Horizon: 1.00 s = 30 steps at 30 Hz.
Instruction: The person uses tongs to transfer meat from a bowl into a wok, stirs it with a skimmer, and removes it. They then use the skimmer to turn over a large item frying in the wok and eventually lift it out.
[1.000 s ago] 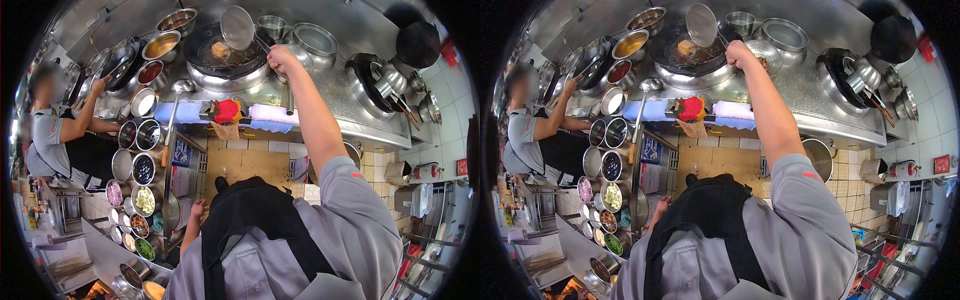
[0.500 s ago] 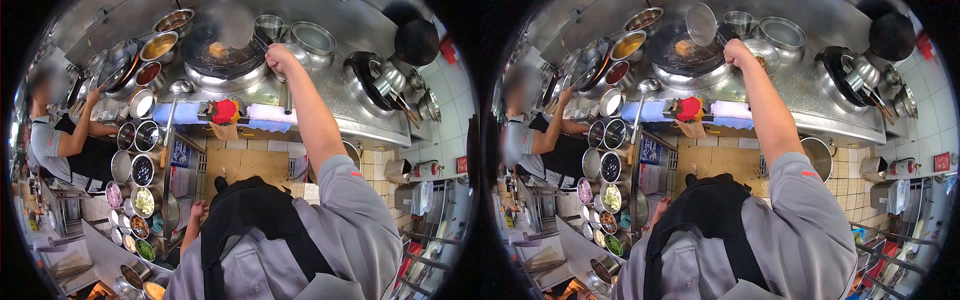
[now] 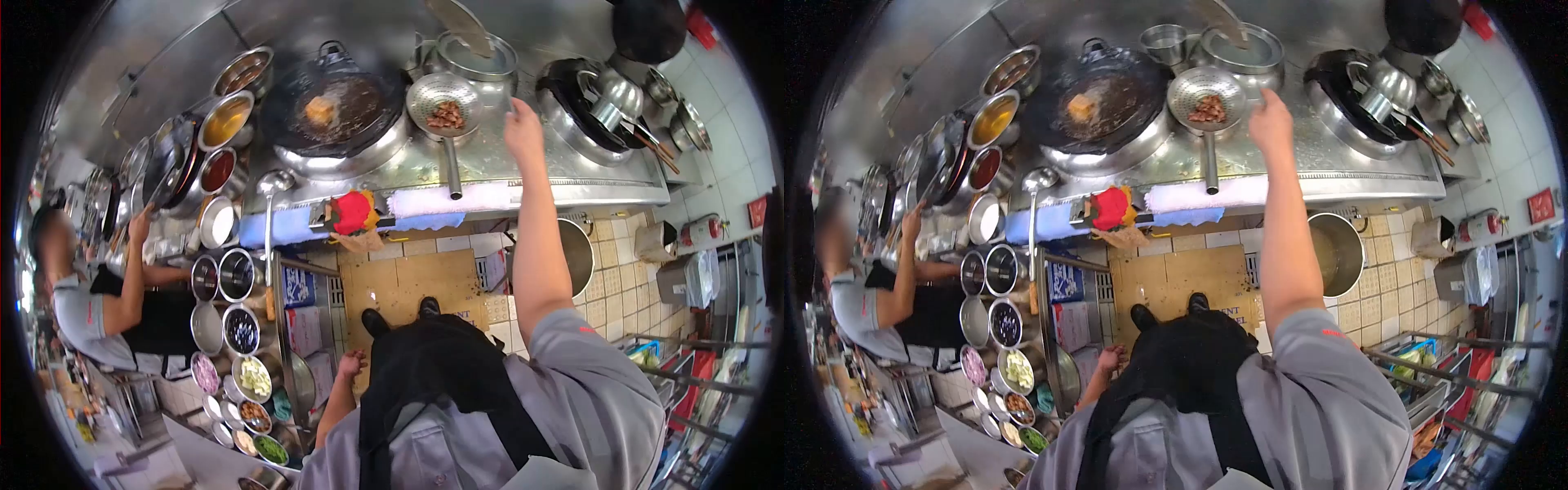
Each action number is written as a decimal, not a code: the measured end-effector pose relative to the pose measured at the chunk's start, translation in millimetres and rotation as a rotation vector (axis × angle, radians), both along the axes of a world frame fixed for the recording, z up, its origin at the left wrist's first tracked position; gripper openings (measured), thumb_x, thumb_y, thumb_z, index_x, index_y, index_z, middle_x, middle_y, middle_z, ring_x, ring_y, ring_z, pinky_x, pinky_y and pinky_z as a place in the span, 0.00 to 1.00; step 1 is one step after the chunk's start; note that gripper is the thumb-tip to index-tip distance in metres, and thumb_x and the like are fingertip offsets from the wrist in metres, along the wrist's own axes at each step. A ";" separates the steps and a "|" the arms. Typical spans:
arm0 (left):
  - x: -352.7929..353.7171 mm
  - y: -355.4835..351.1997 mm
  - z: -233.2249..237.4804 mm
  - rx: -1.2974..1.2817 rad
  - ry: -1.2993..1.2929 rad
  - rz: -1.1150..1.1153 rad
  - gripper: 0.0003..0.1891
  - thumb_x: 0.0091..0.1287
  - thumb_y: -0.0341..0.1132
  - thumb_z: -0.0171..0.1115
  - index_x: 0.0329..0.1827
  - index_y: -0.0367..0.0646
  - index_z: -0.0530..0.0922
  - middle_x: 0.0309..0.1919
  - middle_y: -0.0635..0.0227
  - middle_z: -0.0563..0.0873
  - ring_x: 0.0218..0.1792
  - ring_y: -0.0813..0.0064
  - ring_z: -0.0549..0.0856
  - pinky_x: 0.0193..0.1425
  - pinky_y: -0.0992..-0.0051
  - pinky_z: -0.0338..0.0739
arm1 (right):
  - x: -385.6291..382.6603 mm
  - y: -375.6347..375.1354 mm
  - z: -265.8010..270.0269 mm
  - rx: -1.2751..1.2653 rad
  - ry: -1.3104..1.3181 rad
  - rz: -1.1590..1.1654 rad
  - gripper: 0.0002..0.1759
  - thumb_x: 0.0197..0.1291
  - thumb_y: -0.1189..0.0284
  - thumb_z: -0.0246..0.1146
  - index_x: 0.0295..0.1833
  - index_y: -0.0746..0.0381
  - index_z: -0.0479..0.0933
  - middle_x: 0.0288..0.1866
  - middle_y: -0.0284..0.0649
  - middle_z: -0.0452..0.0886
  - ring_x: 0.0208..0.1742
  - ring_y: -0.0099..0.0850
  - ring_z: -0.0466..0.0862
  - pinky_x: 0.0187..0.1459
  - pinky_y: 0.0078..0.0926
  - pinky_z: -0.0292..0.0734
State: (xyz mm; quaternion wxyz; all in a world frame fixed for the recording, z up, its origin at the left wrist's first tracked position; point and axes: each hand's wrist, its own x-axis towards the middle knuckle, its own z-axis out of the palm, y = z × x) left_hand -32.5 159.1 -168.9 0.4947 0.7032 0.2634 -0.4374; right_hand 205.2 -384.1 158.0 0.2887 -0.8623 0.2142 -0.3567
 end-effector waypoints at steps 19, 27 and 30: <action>245.7 -380.5 167.7 -0.832 0.272 0.345 0.17 0.62 0.42 0.49 0.46 0.38 0.66 0.42 0.63 0.75 0.50 0.66 0.72 0.57 0.62 0.63 | -30.5 -98.6 -35.3 -0.043 0.257 -0.200 0.20 0.49 0.76 0.51 0.52 0.67 0.69 0.44 0.58 0.75 0.48 0.49 0.75 0.48 0.38 0.69; 315.9 -425.4 200.1 -1.043 0.372 0.486 0.10 0.62 0.36 0.49 0.32 0.36 0.67 0.29 0.63 0.75 0.26 0.75 0.77 0.25 0.83 0.73 | -34.6 -18.9 10.9 0.443 0.141 -0.052 0.19 0.56 0.75 0.50 0.54 0.65 0.67 0.33 0.49 0.77 0.36 0.39 0.78 0.41 0.30 0.69; 328.9 -425.5 200.3 -1.151 0.556 0.451 0.07 0.61 0.28 0.48 0.25 0.42 0.64 0.16 0.74 0.67 0.17 0.85 0.68 0.19 0.86 0.66 | -35.4 -4.8 32.6 0.404 0.085 0.057 0.20 0.60 0.75 0.48 0.59 0.62 0.63 0.29 0.32 0.70 0.19 0.16 0.65 0.19 0.15 0.62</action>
